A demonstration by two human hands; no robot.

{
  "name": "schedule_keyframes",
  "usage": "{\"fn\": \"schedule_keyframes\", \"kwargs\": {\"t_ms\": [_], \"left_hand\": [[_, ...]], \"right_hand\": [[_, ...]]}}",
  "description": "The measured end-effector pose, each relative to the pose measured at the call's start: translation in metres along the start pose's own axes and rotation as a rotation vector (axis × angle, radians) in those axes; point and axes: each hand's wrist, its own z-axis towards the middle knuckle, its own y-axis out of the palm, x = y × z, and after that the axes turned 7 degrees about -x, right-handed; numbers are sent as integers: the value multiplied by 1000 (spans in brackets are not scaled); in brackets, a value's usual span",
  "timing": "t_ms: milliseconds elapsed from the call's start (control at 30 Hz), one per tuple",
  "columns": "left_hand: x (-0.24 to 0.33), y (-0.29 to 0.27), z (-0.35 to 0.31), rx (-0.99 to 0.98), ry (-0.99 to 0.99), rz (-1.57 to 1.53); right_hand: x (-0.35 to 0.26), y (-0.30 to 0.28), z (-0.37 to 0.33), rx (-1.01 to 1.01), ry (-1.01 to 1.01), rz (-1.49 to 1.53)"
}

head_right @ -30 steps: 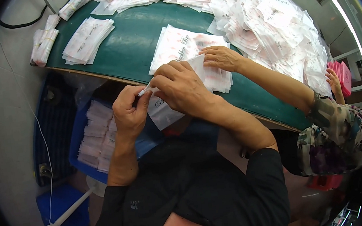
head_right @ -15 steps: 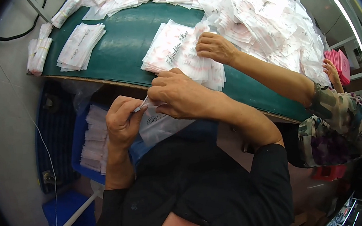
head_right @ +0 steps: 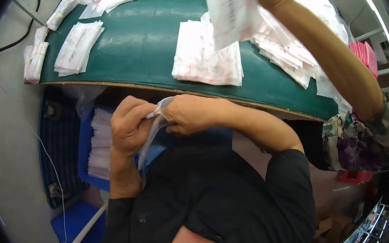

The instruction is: Fold and stack white plastic bags at a packaging station.

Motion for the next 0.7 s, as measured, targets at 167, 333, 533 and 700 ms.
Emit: {"fn": "schedule_keyframes", "kwargs": {"t_ms": [167,333,533,700], "left_hand": [[-23,-29,-14,-42,-402,-713],[-41,44,-56,-316,-485,-172],[-39,82,-63,-181,-523,-430],[-45,83,-56,-75,-495,-522]], "right_hand": [[22,-9,-26,92,133,430],[21,12,-16,276,-69,1194],[32,21,-3,551,-448,1751],[35,25,15,458,-537,1697]]}}
